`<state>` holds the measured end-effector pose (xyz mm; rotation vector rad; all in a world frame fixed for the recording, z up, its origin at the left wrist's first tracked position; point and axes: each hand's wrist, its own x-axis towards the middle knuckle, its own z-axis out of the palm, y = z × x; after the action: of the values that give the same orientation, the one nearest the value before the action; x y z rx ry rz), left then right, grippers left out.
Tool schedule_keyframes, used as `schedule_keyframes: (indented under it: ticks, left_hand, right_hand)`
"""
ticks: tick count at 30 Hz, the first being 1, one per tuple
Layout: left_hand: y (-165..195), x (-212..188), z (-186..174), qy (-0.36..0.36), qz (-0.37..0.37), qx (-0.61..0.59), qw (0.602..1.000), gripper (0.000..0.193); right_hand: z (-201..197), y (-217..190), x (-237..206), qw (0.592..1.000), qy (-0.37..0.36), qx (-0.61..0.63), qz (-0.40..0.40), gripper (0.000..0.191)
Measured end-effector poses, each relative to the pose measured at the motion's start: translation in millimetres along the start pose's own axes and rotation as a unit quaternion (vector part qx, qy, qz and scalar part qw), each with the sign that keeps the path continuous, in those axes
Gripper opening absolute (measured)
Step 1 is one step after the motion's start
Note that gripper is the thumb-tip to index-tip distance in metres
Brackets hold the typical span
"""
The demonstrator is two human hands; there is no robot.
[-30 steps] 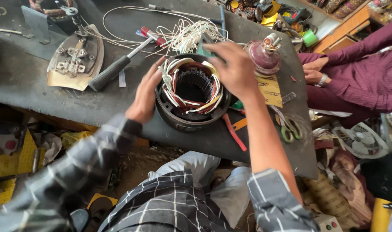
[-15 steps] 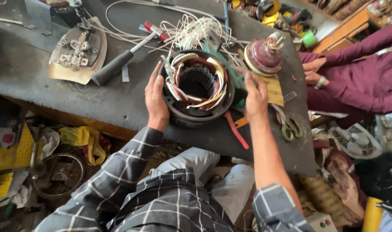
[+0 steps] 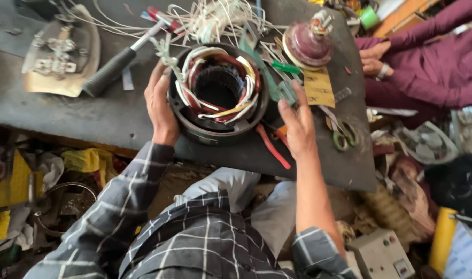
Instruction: The person cuts a strip of yellow insulating paper with scissors and then inserts it into the slots of a motor stator to separate copper windings. The person adjusts the paper and windings by hand to ensure proper placement.
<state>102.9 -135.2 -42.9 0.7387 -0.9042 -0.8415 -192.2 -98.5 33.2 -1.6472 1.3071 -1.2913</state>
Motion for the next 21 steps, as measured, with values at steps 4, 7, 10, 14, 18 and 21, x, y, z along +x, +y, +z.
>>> schedule_keyframes:
  ticks: [4,7,10,14,18,21]
  left_hand:
    - [6.7,-23.5,20.8,0.024,0.049,0.093,0.994,0.057]
    - [2.1,-21.6,29.2,0.057,0.008,0.071,0.996,0.059]
    - [-4.6,-12.9,30.6,0.059,-0.019,0.019,0.998,0.062]
    - [-12.3,-1.2,28.9,0.026,-0.022,-0.002,0.999,0.064]
    - [-21.1,27.4,27.3,-0.006,-0.017,-0.039,0.999,0.064]
    - [-24.5,40.8,24.3,-0.028,-0.002,-0.015,0.999,0.063]
  right_hand:
    - [-12.0,-5.7,-41.2,0.932,-0.001,-0.363,-0.013,0.072]
    - [-9.1,-6.7,-58.1,0.876,-0.023,-0.477,-0.069,0.07]
    - [-11.4,-5.0,-53.3,0.858,-0.034,-0.503,-0.099,0.065]
    - [-32.1,-9.0,-48.8,0.859,-0.06,-0.499,-0.1,0.061]
    - [-63.9,-14.8,-49.4,0.862,-0.088,-0.492,-0.085,0.06]
    - [-85.5,-13.8,-59.6,0.866,-0.085,-0.489,-0.06,0.058]
